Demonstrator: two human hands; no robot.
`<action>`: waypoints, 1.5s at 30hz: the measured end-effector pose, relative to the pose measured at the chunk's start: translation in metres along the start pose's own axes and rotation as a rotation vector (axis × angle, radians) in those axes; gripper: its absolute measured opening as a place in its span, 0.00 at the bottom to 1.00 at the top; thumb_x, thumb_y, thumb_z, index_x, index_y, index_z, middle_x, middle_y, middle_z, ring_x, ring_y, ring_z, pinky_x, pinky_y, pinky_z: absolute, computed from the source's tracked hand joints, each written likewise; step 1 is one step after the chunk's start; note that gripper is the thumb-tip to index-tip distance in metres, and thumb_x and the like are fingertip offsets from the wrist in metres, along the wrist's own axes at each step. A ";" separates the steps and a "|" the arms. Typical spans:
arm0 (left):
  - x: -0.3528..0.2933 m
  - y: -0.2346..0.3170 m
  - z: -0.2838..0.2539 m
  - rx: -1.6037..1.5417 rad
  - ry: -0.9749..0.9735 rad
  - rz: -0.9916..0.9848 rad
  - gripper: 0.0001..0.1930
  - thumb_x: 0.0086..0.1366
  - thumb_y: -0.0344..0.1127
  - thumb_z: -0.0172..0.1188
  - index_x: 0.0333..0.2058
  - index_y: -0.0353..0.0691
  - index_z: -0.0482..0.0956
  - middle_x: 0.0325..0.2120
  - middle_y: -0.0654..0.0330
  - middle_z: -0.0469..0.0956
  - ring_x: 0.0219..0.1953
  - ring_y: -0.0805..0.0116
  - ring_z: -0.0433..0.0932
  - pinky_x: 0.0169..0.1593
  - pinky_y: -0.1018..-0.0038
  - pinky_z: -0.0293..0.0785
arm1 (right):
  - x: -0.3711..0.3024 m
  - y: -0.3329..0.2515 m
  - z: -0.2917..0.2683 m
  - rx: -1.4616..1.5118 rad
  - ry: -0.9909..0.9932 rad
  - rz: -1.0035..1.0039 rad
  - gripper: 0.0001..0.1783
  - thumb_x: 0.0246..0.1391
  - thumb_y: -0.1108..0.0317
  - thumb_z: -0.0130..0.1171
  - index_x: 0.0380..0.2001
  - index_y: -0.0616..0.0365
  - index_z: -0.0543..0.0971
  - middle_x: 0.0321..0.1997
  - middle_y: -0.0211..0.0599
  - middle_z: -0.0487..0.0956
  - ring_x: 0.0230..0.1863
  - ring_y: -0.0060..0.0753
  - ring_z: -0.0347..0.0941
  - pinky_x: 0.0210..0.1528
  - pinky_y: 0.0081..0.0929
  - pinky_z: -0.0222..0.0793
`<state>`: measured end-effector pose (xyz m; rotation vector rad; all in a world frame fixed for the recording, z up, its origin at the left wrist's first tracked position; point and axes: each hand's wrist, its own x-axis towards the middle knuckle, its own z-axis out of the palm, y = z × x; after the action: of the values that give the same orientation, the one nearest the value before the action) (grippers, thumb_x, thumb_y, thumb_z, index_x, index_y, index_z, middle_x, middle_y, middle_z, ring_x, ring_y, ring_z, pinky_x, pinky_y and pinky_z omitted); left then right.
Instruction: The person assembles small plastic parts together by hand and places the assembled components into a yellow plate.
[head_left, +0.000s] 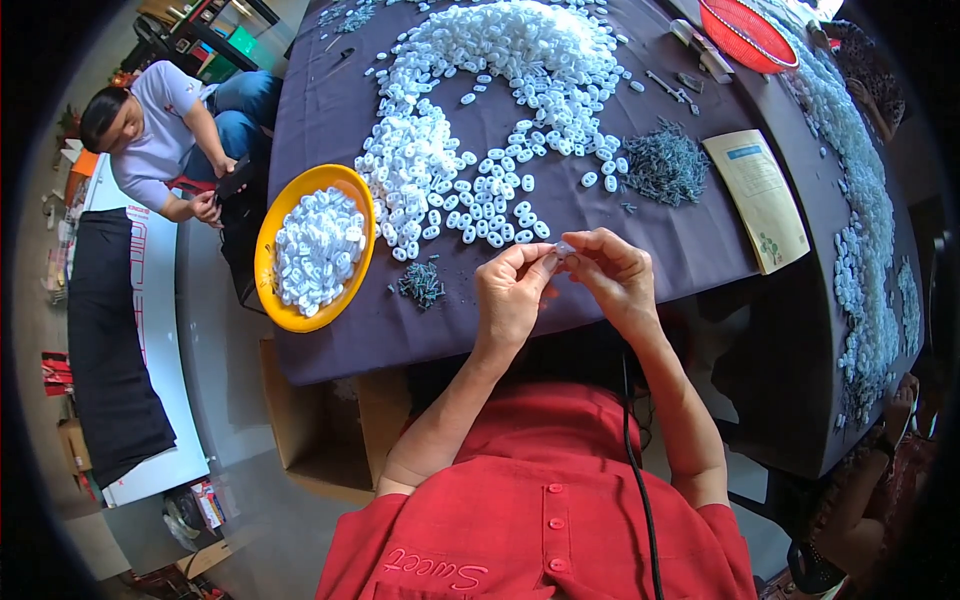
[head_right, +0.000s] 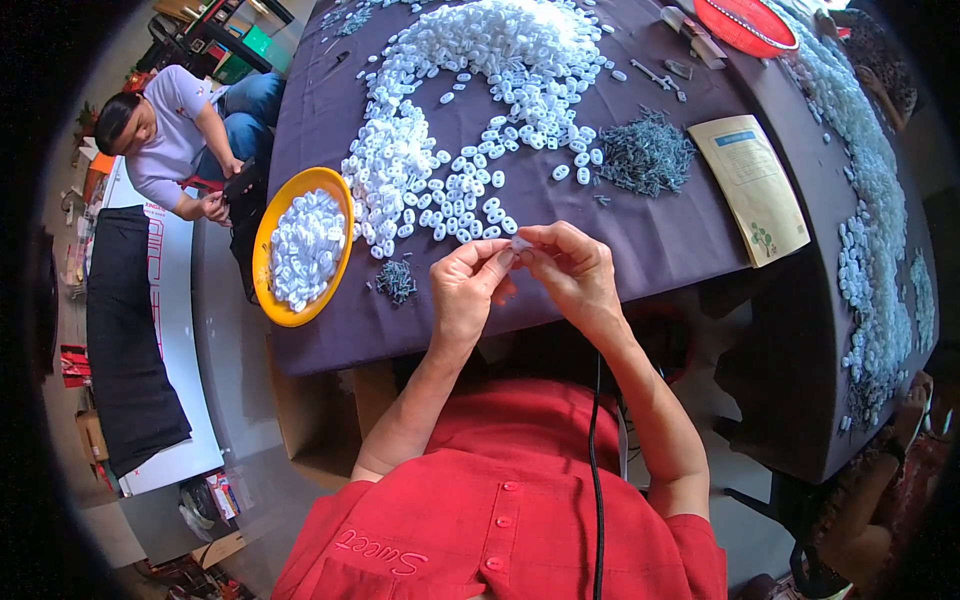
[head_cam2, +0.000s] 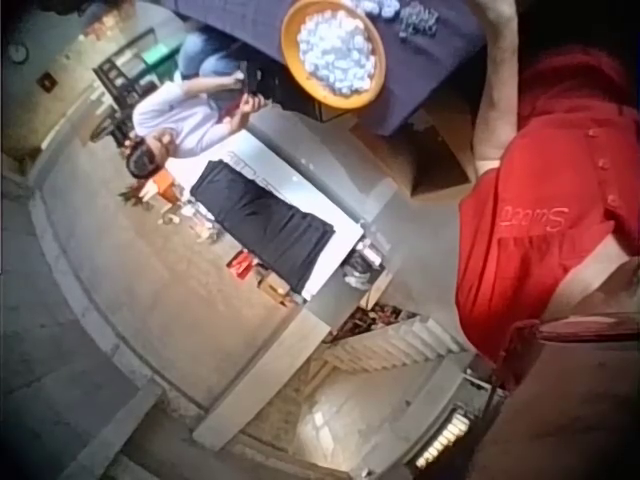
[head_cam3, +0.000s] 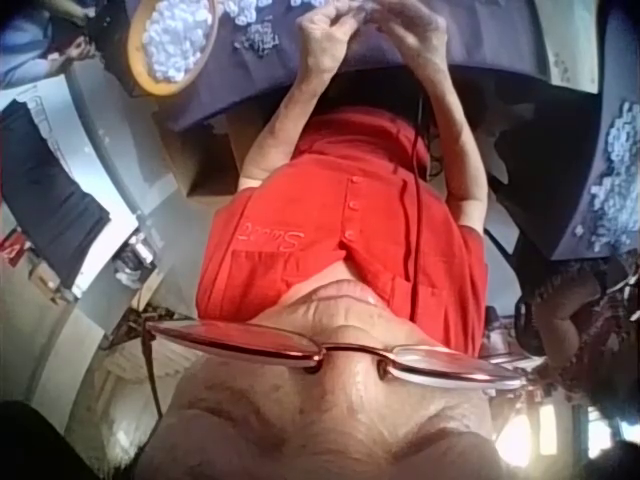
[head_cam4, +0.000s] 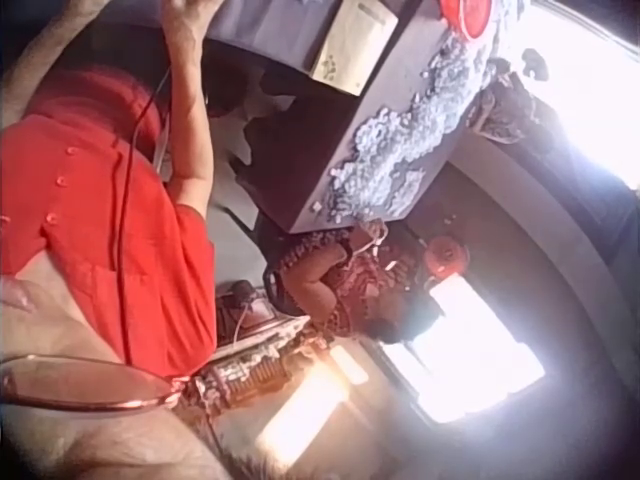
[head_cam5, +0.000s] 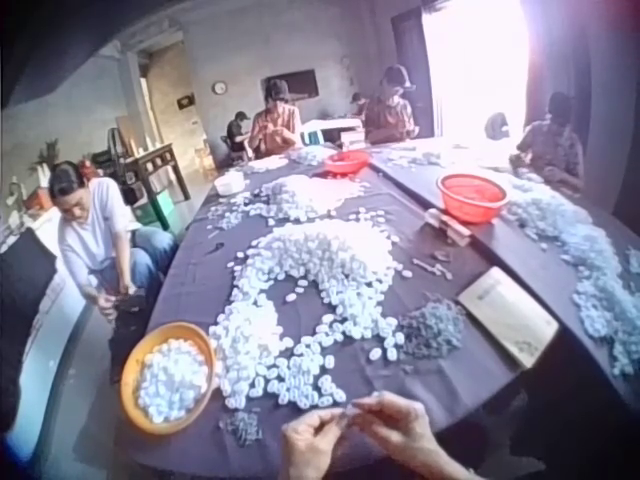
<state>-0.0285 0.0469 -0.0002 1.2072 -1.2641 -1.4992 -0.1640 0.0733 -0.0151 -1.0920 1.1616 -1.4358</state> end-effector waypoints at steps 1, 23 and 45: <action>0.000 -0.002 0.001 0.000 -0.001 0.000 0.07 0.60 0.31 0.57 0.34 0.35 0.78 0.24 0.63 0.79 0.19 0.82 0.72 0.21 0.87 0.65 | 0.000 0.003 0.000 0.000 0.001 0.000 0.09 0.51 0.78 0.55 0.37 0.64 0.76 0.29 0.30 0.78 0.33 0.16 0.73 0.34 0.14 0.68; 0.003 -0.015 0.010 -0.382 0.043 -0.130 0.06 0.57 0.28 0.59 0.32 0.32 0.79 0.26 0.62 0.78 0.26 0.81 0.74 0.31 0.85 0.71 | 0.004 0.006 0.003 -0.568 0.024 -0.445 0.19 0.38 0.83 0.58 0.38 0.62 0.75 0.34 0.38 0.75 0.34 0.31 0.74 0.36 0.23 0.70; 0.006 -0.027 0.003 -0.259 -0.029 -0.067 0.09 0.63 0.32 0.52 0.32 0.30 0.77 0.26 0.59 0.77 0.26 0.74 0.77 0.32 0.79 0.76 | 0.004 0.019 0.005 -0.527 0.012 -0.419 0.16 0.36 0.79 0.57 0.35 0.62 0.75 0.33 0.39 0.75 0.31 0.39 0.74 0.32 0.26 0.71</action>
<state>-0.0333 0.0462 -0.0282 1.0695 -1.0193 -1.6761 -0.1569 0.0672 -0.0328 -1.7775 1.4221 -1.4807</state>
